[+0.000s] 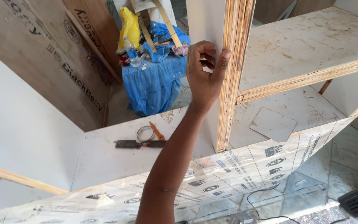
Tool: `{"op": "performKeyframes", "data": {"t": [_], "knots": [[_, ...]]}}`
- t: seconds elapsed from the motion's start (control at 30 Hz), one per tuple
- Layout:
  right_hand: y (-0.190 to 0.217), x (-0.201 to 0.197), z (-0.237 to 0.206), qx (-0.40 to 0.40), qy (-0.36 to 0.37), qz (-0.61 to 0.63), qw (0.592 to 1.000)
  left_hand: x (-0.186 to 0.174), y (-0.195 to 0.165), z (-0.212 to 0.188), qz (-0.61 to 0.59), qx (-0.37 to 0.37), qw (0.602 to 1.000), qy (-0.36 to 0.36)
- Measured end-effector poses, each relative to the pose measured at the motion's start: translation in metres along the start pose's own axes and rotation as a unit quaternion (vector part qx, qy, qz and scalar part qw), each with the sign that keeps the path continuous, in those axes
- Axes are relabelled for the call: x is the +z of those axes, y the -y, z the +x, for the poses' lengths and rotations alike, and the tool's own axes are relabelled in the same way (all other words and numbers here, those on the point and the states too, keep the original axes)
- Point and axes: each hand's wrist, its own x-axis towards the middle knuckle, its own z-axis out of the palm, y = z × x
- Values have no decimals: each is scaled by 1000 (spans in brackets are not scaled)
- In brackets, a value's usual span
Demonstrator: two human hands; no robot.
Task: The person sands the edges and interior surfaces of a wooden shelving unit using a power sander and touches the surface by hand.
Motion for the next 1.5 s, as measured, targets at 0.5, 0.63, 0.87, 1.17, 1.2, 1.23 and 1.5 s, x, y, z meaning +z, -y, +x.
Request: {"op": "performKeyframes", "data": {"t": [0.5, 0.63, 0.87, 1.17, 1.2, 1.23, 1.5], "knots": [[-26, 7, 66, 36, 40, -48, 997, -6, 46, -183, 134, -92, 984, 78], [-42, 24, 75, 50, 68, -57, 995, -5, 40, -211, 93, -216, 968, 90], [-19, 67, 92, 47, 252, -213, 943, 33, -61, -295, 70, -296, 946, 114], [10, 135, 99, 97, 417, -32, 903, 125, -102, -303, 91, -406, 899, 138], [13, 135, 100, 109, 418, -59, 900, 131, -109, -302, 110, -404, 900, 121], [14, 134, 101, 138, 427, -57, 892, 136, -114, -300, 105, -401, 904, 106], [-16, 157, 88, 349, 525, 142, 763, 81, -147, -273, 68, -422, 891, 151]]}}
